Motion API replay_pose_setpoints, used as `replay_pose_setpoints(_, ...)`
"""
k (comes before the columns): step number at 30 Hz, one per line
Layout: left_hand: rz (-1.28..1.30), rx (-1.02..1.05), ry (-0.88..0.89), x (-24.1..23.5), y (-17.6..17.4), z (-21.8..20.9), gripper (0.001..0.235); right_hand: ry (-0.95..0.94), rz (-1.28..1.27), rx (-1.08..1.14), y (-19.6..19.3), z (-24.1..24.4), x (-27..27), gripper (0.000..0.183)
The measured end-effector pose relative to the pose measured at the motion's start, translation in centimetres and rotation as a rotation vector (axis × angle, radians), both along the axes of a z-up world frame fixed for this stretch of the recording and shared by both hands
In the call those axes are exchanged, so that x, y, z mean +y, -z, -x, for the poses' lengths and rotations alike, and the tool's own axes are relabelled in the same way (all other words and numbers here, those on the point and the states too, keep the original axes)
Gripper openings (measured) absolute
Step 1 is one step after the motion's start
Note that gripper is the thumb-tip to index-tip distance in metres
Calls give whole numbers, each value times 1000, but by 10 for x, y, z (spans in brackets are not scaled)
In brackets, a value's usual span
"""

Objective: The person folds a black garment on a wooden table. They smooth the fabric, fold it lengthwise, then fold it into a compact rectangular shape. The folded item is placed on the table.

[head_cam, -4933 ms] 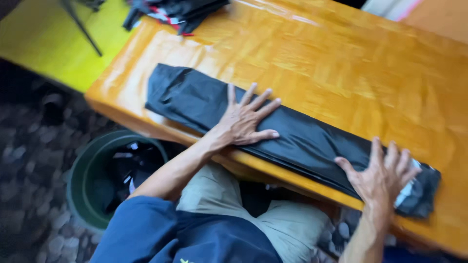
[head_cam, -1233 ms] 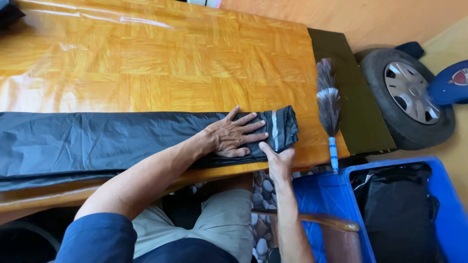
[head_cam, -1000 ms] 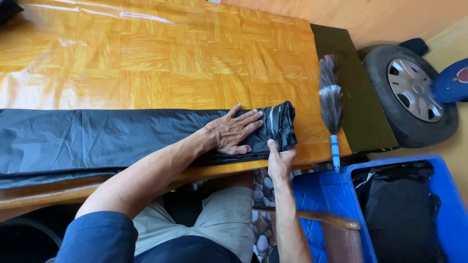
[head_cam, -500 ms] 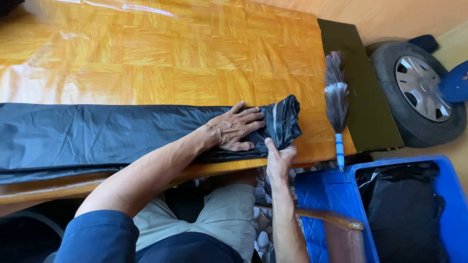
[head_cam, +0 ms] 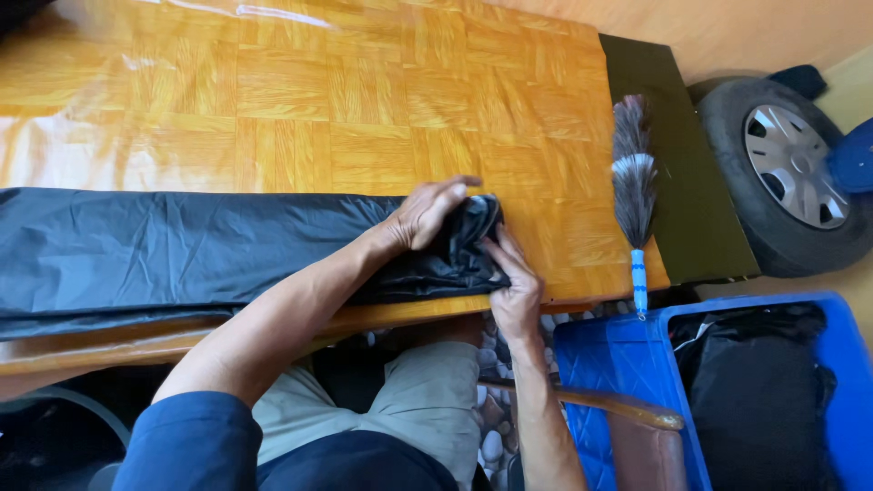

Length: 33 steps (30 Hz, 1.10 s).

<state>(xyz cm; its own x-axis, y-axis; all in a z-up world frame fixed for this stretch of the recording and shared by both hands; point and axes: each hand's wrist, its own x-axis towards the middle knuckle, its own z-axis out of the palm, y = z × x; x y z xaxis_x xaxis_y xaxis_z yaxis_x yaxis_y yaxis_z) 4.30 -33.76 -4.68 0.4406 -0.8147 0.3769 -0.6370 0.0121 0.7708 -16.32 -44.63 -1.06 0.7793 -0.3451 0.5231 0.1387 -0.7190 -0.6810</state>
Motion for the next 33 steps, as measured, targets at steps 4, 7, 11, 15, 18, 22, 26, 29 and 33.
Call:
replay_pose_setpoints(4, 25, 240, -87, 3, 1, -3, 69, -105, 205, 42, 2, 0, 0, 56)
replay_pose_setpoints(7, -14, 211, -135, 0, -1, 2, 71, -150, 250, 103, 3, 2, -5, 65)
replay_pose_setpoints(11, 28, 190, -135, -5, 5, -4, 50, -242, 258, 219, -7, 3, -6, 86)
replay_pose_setpoints(15, 56, 197, -95, 1, -9, 1, 43, -367, 86, 341, -23, 6, -11, 87)
replay_pose_setpoints(18, 55, 196, -68, 2, -11, 1, 42, -425, -390, 252, -36, -4, -12, 66)
replay_pose_setpoints(22, 40, 229, -92, 0, -1, -1, 39, -124, -261, 314, -34, -37, -11, 52)
replay_pose_setpoints(26, 18, 301, -129, -1, 7, -10, 40, -38, 187, 563, -16, -65, 8, 62)
replay_pose_setpoints(29, 99, 487, -124, -2, 10, -18, 45, 6, 411, 591, -24, -60, 27, 59)
replay_pose_setpoints(33, 333, 770, -122, -5, 12, -14, 48, 12, 498, 600, -18, -58, 29, 56)
